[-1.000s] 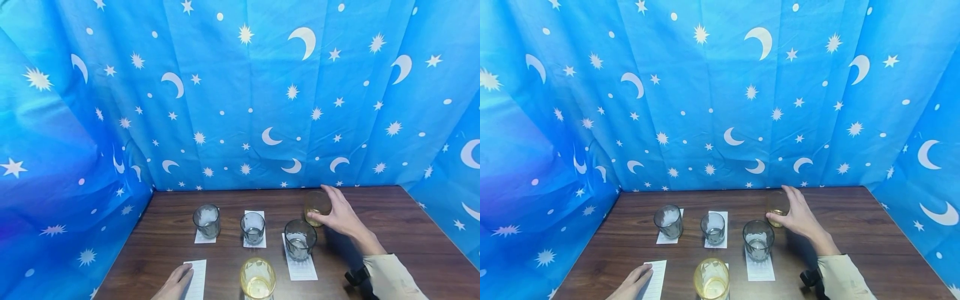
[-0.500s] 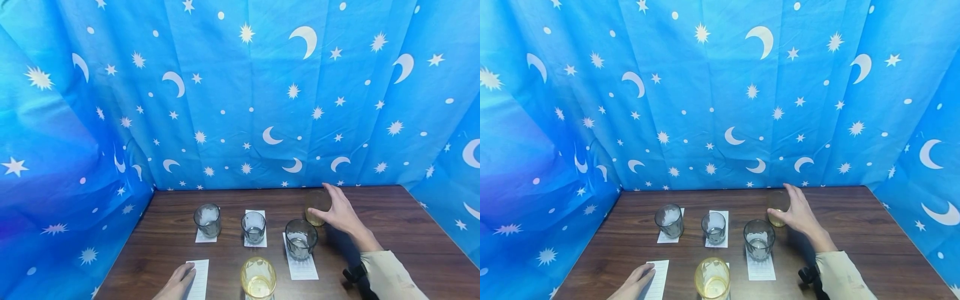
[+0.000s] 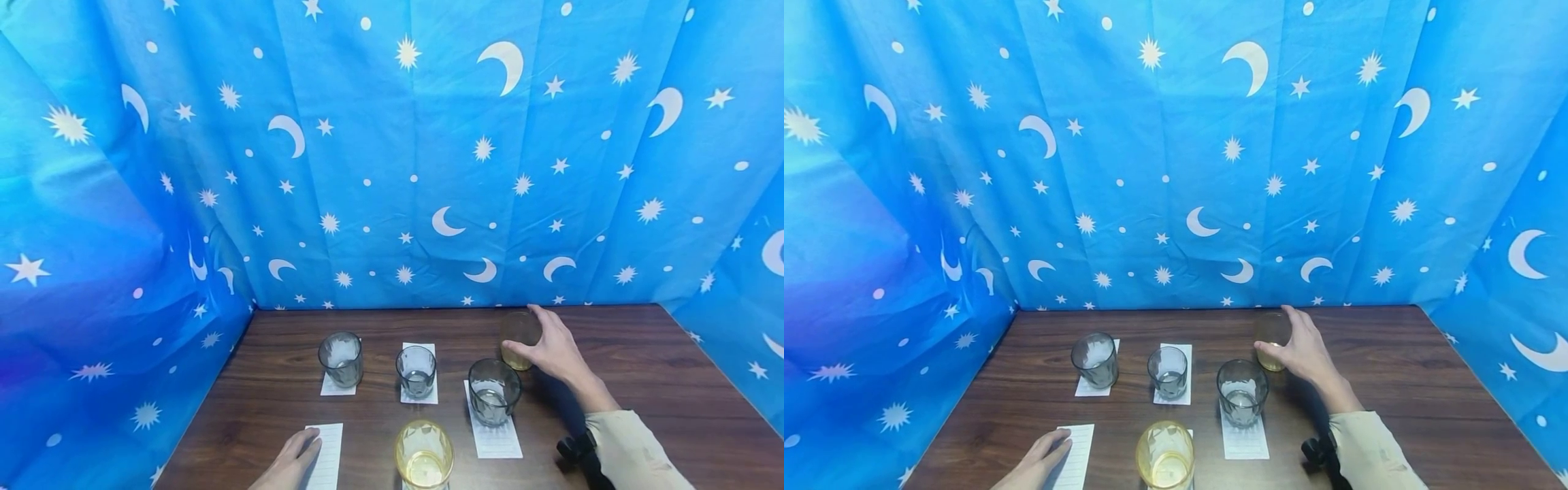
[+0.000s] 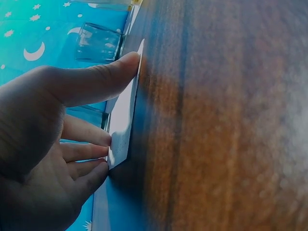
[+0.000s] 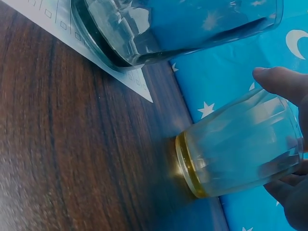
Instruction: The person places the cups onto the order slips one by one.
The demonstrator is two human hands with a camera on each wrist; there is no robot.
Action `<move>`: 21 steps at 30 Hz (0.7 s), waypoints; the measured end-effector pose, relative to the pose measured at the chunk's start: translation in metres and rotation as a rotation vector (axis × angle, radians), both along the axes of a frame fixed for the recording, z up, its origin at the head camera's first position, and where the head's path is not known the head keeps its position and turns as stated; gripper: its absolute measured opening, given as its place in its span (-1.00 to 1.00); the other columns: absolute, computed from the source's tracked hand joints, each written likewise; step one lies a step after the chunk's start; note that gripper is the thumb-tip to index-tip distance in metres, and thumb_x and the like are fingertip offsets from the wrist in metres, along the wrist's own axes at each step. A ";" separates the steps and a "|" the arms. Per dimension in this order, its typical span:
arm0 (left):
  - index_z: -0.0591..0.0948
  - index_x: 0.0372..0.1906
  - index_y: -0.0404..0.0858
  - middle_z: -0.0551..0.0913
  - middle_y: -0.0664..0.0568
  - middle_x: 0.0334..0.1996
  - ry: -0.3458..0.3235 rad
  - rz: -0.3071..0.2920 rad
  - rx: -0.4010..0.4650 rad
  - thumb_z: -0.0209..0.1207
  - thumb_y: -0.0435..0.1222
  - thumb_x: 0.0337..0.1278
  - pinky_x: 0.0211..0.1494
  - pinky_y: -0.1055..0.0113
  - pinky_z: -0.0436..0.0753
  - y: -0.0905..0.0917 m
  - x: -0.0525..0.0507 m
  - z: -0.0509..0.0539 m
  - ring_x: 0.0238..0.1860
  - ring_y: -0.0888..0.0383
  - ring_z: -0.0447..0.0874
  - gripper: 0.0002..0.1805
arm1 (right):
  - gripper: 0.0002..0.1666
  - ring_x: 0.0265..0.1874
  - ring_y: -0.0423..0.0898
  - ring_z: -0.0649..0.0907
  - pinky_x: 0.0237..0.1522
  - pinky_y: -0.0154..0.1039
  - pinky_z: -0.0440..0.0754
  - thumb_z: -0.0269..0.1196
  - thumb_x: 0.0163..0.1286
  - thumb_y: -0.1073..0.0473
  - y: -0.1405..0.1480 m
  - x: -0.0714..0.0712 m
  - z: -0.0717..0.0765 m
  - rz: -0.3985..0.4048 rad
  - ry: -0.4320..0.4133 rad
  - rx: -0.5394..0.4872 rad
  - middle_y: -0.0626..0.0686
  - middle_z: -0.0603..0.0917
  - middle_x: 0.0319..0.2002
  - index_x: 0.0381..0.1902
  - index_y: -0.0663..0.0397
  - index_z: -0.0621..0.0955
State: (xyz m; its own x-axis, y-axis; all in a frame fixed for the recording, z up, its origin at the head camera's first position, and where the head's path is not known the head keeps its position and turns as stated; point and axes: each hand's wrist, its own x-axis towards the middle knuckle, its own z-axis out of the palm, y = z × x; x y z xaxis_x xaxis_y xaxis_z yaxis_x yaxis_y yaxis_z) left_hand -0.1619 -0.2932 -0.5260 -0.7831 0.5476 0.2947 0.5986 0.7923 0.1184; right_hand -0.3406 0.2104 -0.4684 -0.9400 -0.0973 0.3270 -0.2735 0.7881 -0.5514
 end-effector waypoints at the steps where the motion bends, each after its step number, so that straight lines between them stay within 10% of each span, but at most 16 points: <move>1: 0.57 0.10 -0.47 0.50 -0.25 0.10 0.013 -0.003 -0.002 0.31 0.35 -0.22 0.01 0.06 0.64 0.000 0.000 0.000 0.06 -0.19 0.47 0.02 | 0.21 0.28 0.42 0.32 0.25 0.39 0.32 0.45 0.04 -0.27 0.000 0.000 0.000 -0.002 -0.009 0.000 0.48 0.30 0.31 0.39 0.41 0.23; 9: 0.59 0.06 -0.46 0.51 -0.23 0.08 0.075 -0.006 -0.001 0.32 0.38 -0.27 -0.02 0.11 0.65 0.000 0.000 -0.003 0.04 -0.16 0.48 0.03 | 0.28 0.28 0.46 0.30 0.25 0.39 0.31 0.44 0.04 -0.31 0.000 0.000 -0.002 -0.035 -0.078 -0.034 0.50 0.26 0.34 0.42 0.40 0.16; 21: 0.57 0.10 -0.46 0.49 -0.23 0.12 -0.010 0.018 -0.004 0.29 0.39 -0.23 0.02 0.03 0.63 0.000 0.000 0.000 0.08 -0.18 0.47 0.04 | 0.22 0.23 0.37 0.39 0.20 0.33 0.40 0.46 -0.01 -0.33 -0.001 0.002 -0.006 -0.071 -0.125 -0.105 0.44 0.35 0.28 0.35 0.34 0.25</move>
